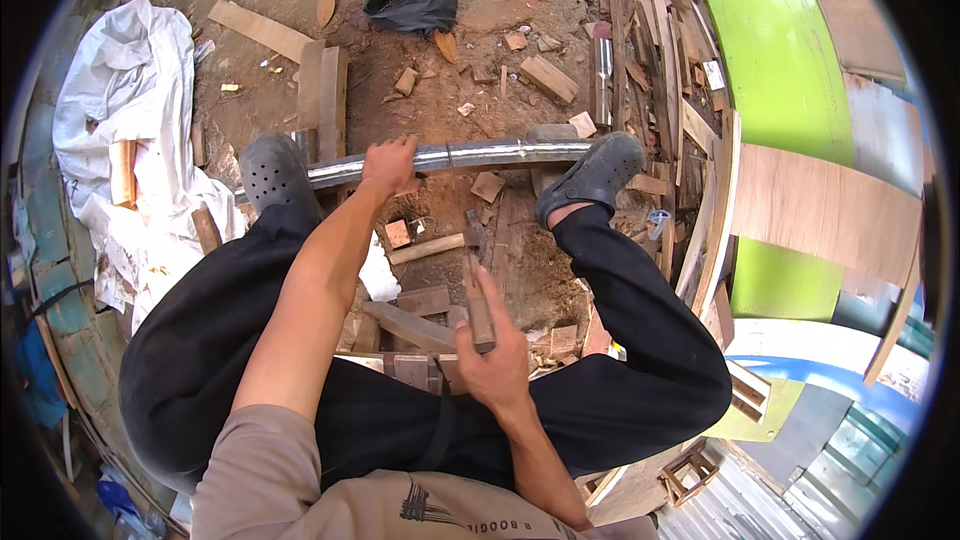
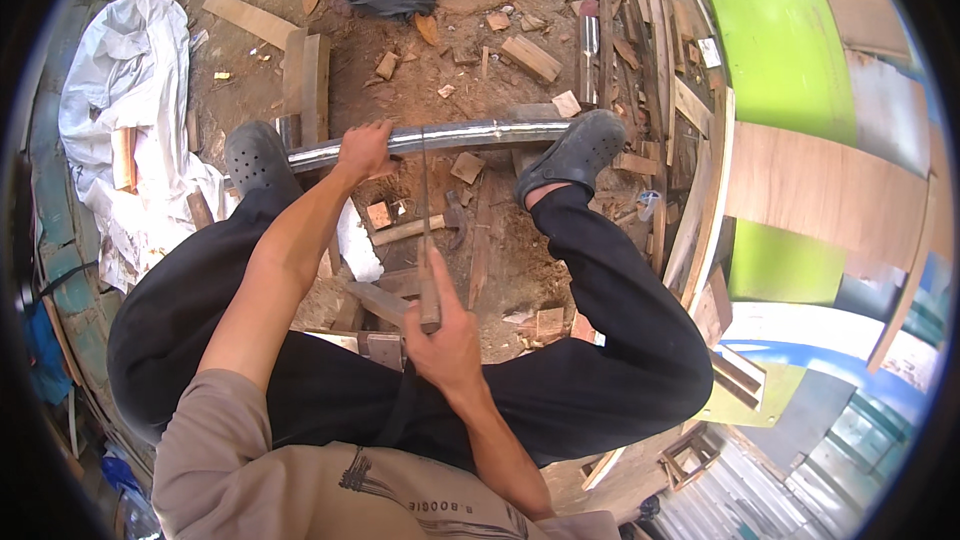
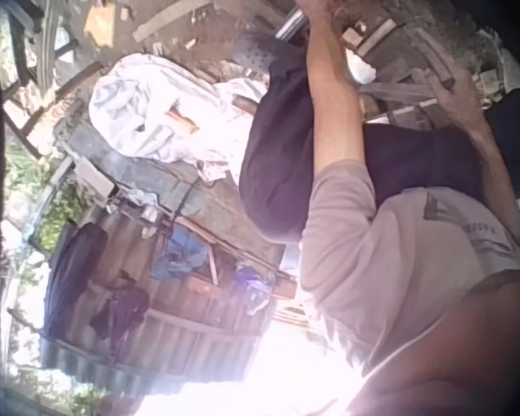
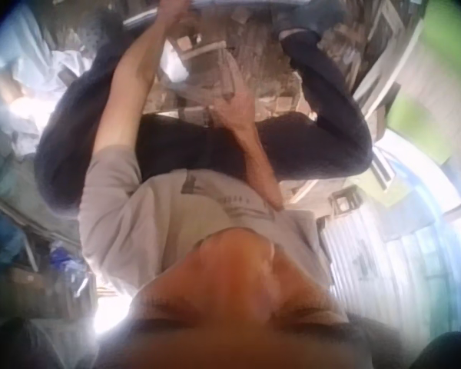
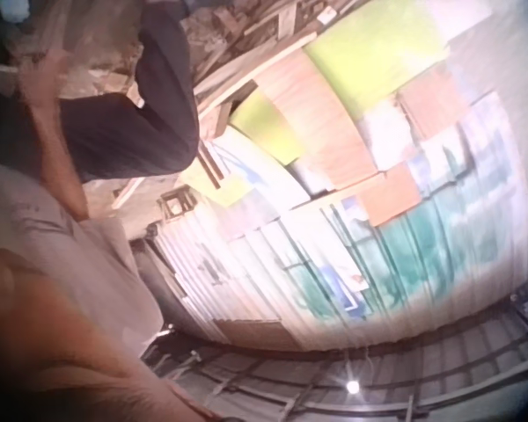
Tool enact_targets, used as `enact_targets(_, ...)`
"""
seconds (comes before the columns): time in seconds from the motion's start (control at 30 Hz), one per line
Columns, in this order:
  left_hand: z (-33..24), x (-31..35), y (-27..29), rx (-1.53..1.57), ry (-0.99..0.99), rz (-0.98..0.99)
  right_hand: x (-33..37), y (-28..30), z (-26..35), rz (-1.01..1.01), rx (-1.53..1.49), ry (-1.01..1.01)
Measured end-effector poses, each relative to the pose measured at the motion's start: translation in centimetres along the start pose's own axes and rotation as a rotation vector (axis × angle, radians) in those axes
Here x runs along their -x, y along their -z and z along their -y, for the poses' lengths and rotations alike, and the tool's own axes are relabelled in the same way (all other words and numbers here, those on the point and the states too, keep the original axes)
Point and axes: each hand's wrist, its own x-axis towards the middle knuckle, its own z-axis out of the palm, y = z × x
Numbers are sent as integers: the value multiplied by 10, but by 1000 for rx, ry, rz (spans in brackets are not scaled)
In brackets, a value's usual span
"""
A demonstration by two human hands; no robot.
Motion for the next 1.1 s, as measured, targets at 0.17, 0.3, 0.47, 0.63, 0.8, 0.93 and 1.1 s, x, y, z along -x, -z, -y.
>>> enact_targets(0.17, -11, -4, 2, 5, -5, 35, -1, 26, -3, -34, 124, 85)
enact_targets(0.3, 1, -3, 4, -31, 14, 28, 48, 49, 67, 52, -7, -54)
enact_targets(0.47, -5, -1, 2, -11, 0, 29, 20, 42, 12, -48, 23, -6)
enact_targets(0.63, -4, -2, 5, -8, -4, 26, -15, 14, -36, -66, 39, 123)
enact_targets(0.8, -6, -1, 5, -18, 15, 53, -16, 4, -39, -38, -30, 52)
enact_targets(0.93, -4, 1, 6, -26, 9, 53, 0, 5, -28, -33, 1, 8)
enact_targets(1.1, -3, 2, 7, -6, -1, 28, 21, 8, -21, -7, 13, -76)
